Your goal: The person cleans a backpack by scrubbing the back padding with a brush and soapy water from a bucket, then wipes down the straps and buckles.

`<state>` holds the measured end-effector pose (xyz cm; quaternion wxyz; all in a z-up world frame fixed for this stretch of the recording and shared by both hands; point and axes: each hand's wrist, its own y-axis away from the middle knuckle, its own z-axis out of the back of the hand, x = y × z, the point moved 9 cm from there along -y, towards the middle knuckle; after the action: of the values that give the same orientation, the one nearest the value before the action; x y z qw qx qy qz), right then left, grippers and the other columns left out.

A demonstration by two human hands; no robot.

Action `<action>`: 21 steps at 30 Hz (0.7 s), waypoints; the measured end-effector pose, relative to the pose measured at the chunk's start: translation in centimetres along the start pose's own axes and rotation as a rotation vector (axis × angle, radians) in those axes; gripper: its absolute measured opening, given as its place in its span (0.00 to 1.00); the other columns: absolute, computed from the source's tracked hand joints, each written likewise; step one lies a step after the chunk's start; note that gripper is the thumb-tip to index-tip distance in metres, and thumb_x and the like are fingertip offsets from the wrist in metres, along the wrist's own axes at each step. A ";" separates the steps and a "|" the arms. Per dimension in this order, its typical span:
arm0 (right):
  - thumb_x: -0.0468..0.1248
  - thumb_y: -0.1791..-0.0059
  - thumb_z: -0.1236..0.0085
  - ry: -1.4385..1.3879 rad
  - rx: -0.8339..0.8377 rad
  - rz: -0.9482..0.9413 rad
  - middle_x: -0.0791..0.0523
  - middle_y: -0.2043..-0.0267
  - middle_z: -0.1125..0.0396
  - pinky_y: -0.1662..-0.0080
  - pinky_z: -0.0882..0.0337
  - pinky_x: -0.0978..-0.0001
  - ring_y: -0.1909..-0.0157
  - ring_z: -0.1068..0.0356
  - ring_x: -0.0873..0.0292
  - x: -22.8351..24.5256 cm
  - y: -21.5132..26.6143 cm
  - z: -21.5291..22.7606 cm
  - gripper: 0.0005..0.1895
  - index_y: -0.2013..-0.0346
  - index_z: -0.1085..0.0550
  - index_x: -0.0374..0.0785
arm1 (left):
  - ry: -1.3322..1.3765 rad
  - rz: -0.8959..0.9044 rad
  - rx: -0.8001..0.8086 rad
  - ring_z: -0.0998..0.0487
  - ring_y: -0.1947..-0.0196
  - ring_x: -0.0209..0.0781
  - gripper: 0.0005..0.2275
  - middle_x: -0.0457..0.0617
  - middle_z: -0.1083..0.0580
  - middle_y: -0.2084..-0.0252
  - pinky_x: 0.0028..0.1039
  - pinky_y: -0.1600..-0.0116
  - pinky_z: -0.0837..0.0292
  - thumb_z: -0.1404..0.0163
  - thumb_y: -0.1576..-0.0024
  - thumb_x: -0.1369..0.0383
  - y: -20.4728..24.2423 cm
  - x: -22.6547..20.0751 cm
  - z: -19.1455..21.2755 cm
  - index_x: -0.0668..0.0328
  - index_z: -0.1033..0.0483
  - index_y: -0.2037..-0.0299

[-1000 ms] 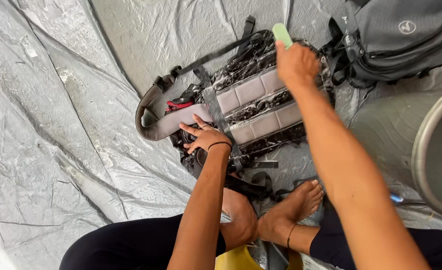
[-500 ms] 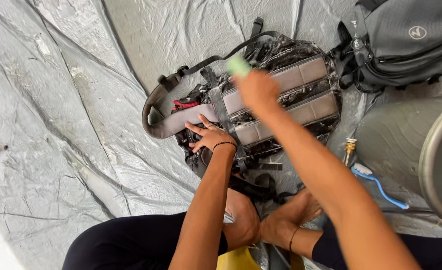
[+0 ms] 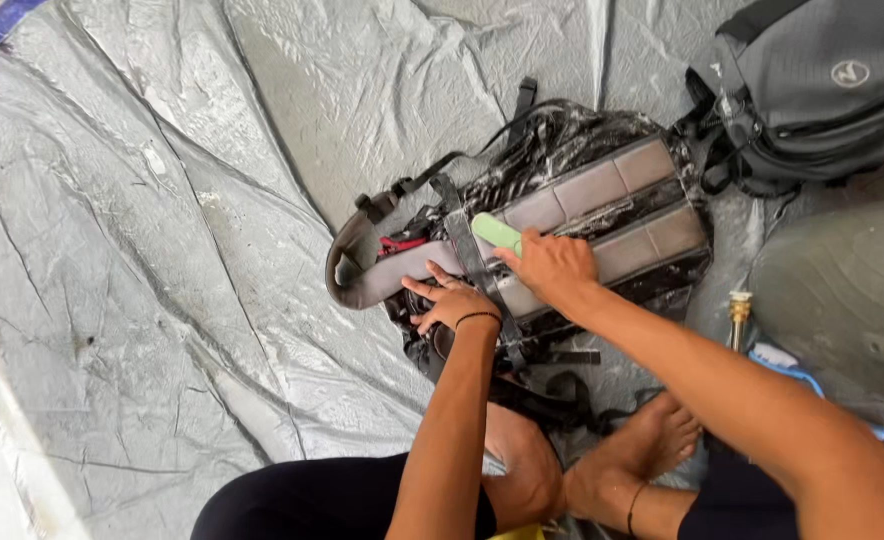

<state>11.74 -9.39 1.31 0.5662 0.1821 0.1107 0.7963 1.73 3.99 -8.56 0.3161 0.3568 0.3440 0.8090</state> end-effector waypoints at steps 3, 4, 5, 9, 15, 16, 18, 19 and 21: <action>0.74 0.36 0.80 0.892 -1.057 -0.006 0.56 0.74 0.40 0.58 0.23 0.62 0.70 0.31 0.56 -3.7 1.5 3.9 0.40 0.70 0.32 0.52 | 0.117 -0.024 -0.053 0.43 0.29 0.96 0.43 0.81 0.74 0.19 0.81 0.36 0.39 0.59 0.28 0.49 -0.7 -0.1 0.5 0.58 0.80 0.17; 0.74 0.36 0.80 0.894 -1.056 0.002 0.56 0.74 0.40 0.58 0.23 0.62 0.70 0.31 0.56 -6.3 0.5 6.2 0.40 0.70 0.32 0.52 | 0.123 -0.023 -0.047 0.43 0.29 0.96 0.43 0.81 0.74 0.19 0.81 0.36 0.39 0.59 0.28 0.49 -0.4 0.6 -0.2 0.58 0.80 0.17; 0.73 0.35 0.70 0.412 -0.672 -0.343 0.48 0.65 0.31 0.60 0.26 0.47 0.64 0.27 0.43 -14.2 -2.5 8.0 0.41 0.62 0.24 0.44 | -0.003 -0.063 -0.067 0.62 0.25 0.88 0.42 0.69 0.75 0.17 0.76 0.42 0.31 0.58 0.29 0.55 0.1 0.9 -0.4 0.62 0.78 0.18; 0.75 0.41 0.52 -0.146 -0.282 -0.781 0.41 0.57 0.22 0.56 0.23 0.35 0.52 0.21 0.31 -22.0 -4.9 5.2 0.41 0.52 0.18 0.39 | 0.073 -0.023 -0.019 0.44 0.29 0.96 0.42 0.83 0.77 0.20 0.80 0.36 0.39 0.62 0.27 0.49 0.2 -0.2 1.1 0.60 0.82 0.18; 0.71 0.43 0.62 0.110 0.156 -0.092 0.45 0.64 0.19 0.52 0.20 0.44 0.57 0.16 0.42 -1.8 6.7 0.4 0.38 0.57 0.21 0.42 | 0.050 -0.017 -0.055 0.41 0.30 0.94 0.43 0.85 0.74 0.21 0.78 0.36 0.36 0.62 0.27 0.48 0.9 0.2 1.6 0.63 0.83 0.19; 0.71 0.43 0.62 0.116 0.158 -0.083 0.45 0.64 0.19 0.52 0.20 0.44 0.57 0.16 0.42 -5.0 5.7 0.5 0.38 0.57 0.21 0.42 | 0.058 -0.012 -0.051 0.41 0.30 0.94 0.43 0.85 0.74 0.21 0.78 0.36 0.36 0.62 0.27 0.48 0.9 0.4 1.1 0.63 0.83 0.19; 0.73 0.39 0.58 0.072 -0.108 -0.493 0.41 0.67 0.21 0.58 0.21 0.42 0.59 0.18 0.37 -15.1 4.0 3.8 0.41 0.60 0.20 0.37 | 0.056 -0.057 -0.068 0.41 0.30 0.95 0.42 0.85 0.76 0.21 0.77 0.36 0.35 0.64 0.27 0.48 1.0 0.0 1.3 0.64 0.82 0.19; 0.73 0.39 0.58 0.081 -0.122 -0.481 0.41 0.67 0.21 0.58 0.21 0.42 0.59 0.18 0.37 -16.6 3.3 3.4 0.41 0.60 0.20 0.37 | 0.076 -0.056 -0.074 0.41 0.30 0.95 0.42 0.85 0.76 0.21 0.77 0.36 0.35 0.64 0.27 0.48 0.6 0.2 1.6 0.64 0.82 0.19; 0.71 0.39 0.54 -0.148 -0.331 -0.859 0.37 0.57 0.23 0.51 0.24 0.35 0.49 0.22 0.31 -23.2 5.5 2.8 0.40 0.55 0.19 0.36 | 0.072 -0.033 -0.058 0.42 0.31 0.96 0.44 0.87 0.78 0.22 0.78 0.36 0.37 0.63 0.27 0.47 0.3 0.3 1.3 0.64 0.84 0.19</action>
<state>14.97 -33.15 2.16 0.8725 0.0835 0.0068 0.4815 2.56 4.46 -7.59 0.3267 0.3125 0.3375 0.8256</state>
